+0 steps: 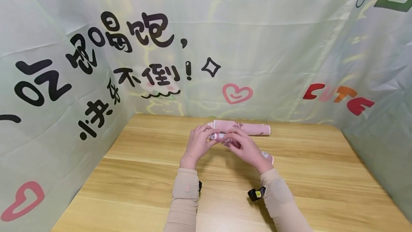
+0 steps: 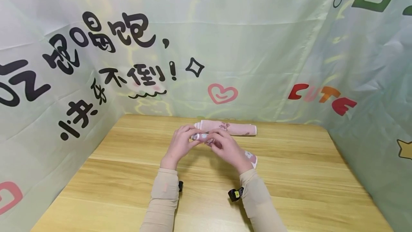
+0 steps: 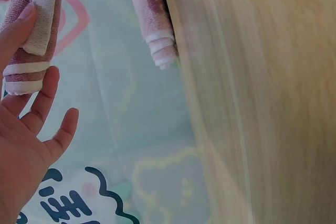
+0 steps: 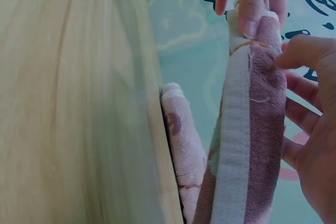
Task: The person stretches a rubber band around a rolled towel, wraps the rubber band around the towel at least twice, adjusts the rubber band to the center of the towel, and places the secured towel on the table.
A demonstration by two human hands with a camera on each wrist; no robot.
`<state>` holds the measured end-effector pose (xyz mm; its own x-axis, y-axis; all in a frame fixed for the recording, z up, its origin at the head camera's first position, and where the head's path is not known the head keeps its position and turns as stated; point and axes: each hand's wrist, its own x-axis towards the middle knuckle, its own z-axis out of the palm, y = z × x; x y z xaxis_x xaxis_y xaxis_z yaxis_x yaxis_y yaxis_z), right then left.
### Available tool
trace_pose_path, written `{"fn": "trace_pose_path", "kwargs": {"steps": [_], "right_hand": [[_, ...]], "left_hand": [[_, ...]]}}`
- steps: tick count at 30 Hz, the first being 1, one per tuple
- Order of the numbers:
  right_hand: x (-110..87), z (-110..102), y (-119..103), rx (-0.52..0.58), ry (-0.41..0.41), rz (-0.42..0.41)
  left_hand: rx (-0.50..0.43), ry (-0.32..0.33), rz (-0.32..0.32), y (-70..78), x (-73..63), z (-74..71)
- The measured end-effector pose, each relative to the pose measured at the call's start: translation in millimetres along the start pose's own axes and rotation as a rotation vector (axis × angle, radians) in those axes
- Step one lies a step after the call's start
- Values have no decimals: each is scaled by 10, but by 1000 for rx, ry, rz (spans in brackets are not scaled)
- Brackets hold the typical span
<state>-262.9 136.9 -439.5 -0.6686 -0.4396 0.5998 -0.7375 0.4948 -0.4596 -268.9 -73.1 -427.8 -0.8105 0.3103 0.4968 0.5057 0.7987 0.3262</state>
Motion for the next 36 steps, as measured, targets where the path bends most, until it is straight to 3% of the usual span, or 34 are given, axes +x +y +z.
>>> {"fn": "trace_pose_path", "kwargs": {"steps": [9,17,20,27,36], "right_hand": [[-3,33,12,-169,-16,-111],[24,56,-28,-272,-33,-198],[29,66,-65,-295,-41,-184],[25,94,-113,-361,-120,-61],[14,98,-122,-385,-109,-70]], "left_hand": [[-12,-31,-32,6,3,-19],[23,-5,-54,-20,4,-72],[42,-20,-43,-21,6,-64],[59,-60,-42,26,4,-40],[51,-94,-69,83,5,-9]]}}
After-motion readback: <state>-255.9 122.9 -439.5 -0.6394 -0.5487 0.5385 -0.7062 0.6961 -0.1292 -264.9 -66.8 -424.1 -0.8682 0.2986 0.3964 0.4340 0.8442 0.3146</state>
